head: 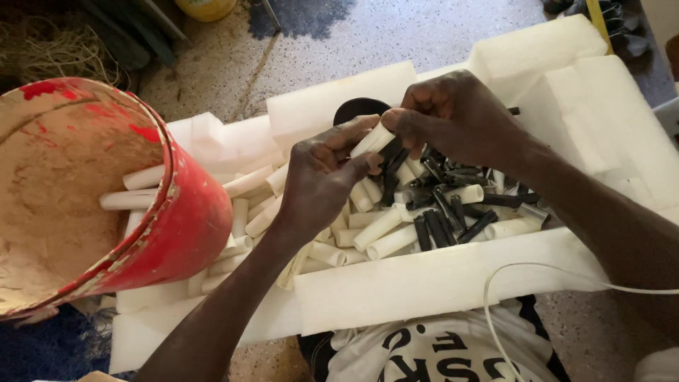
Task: Sorting and inspecting small white tubes and black plastic components from a foam tray into a red bucket
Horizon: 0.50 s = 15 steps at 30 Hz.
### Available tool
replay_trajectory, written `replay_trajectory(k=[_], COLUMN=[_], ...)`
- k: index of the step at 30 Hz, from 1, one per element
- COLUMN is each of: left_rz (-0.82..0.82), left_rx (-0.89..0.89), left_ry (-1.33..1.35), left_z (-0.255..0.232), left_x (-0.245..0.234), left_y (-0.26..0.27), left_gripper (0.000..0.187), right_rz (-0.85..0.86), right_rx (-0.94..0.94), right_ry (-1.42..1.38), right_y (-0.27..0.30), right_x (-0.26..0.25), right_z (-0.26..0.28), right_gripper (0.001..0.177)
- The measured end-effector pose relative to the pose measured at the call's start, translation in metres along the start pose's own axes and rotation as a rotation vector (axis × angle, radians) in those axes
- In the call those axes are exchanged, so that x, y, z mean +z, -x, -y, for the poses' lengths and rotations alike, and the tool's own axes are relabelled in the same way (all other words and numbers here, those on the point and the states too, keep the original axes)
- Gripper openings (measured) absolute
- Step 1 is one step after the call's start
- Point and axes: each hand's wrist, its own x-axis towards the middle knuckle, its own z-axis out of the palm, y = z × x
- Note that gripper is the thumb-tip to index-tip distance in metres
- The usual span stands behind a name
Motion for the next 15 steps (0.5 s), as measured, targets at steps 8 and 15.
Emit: replay_trajectory(k=[8,15], left_rz=[0.061,-0.021], left_rx=[0.066,0.115], left_ry=[-0.072,-0.252], left_z=[-0.011,-0.052], left_x=[0.005,-0.009], left_y=[0.004,0.008], left_gripper=[0.048,0.031], right_rz=[0.046,0.000], right_rx=[-0.046,0.060], right_ry=[0.095,0.114], right_y=[-0.002,-0.001], right_x=[0.002,-0.003], right_z=[-0.004,0.002], right_gripper=[0.049,0.038])
